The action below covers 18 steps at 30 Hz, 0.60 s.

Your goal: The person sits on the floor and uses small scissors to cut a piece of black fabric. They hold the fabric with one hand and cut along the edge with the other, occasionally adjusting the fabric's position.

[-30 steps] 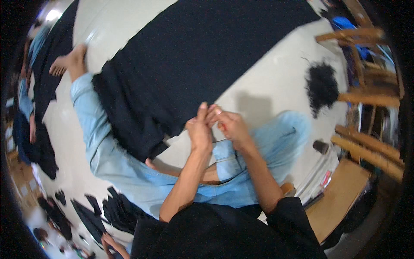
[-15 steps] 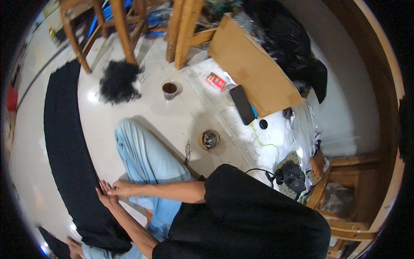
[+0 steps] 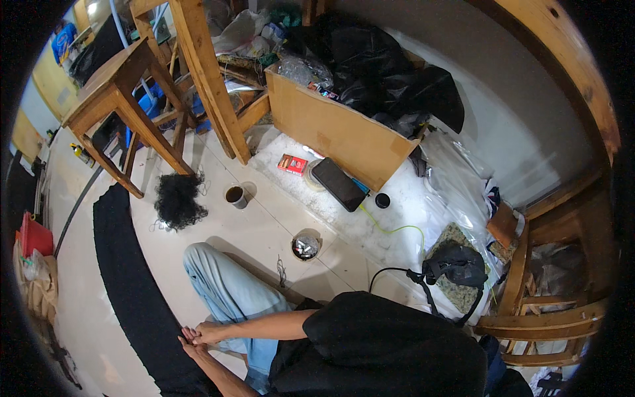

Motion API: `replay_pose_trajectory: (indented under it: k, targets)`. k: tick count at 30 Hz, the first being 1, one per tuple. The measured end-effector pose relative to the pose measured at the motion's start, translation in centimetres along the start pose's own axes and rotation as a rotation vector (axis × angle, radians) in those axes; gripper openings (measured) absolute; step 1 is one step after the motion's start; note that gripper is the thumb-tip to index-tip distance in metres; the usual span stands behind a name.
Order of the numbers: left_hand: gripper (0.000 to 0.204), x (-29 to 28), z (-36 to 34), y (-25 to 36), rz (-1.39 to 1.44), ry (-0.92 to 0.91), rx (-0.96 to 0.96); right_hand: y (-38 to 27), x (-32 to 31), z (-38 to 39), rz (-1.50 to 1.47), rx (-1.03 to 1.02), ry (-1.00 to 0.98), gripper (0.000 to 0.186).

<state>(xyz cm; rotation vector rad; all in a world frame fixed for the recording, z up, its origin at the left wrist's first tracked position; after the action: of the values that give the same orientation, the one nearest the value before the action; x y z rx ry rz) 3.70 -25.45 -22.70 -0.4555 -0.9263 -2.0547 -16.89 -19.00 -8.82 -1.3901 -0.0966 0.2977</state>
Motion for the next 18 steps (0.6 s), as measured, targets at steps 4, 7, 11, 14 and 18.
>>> replay_pose_trajectory:
  k: [4, 7, 11, 14, 18]
  targets:
    - [0.046, -1.3, -0.2, 2.2, -0.035, -0.121, 0.017, -0.5, 1.0, -0.6, -0.025, -0.078, -0.001, 0.046]
    - [0.045, 0.0, -0.7, 1.9, -0.074, -0.335, -0.021, 0.3, 1.0, -1.1, -0.022, -0.145, 0.079, 0.043]
    - [0.044, 0.2, 0.4, 4.1, -0.111, -0.090, 0.108, -0.9, 2.1, -1.7, -0.049, -0.161, 0.060, 0.043]
    - [0.045, 1.9, 2.3, -0.2, 0.008, 0.004, 0.002, 1.9, 0.8, -0.1, -0.057, -0.113, 0.094, 0.043]
    - [0.047, 3.2, 3.5, 0.8, -0.106, 0.043, 0.076, -0.1, 0.6, 0.3, -0.090, 0.041, -0.038, 0.042]
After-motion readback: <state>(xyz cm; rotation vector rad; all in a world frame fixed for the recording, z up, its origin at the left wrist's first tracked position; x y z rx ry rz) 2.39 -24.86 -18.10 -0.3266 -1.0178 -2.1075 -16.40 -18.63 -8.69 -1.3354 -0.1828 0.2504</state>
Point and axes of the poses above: each hand's wrist, its own z-axis away from the middle knuckle, its own x-axis out of the palm, y = z × x, the point moved 3 cm from there along -z, towards the middle knuckle, and after that the axes turned 1 degree about y, right-handed, at the moved point
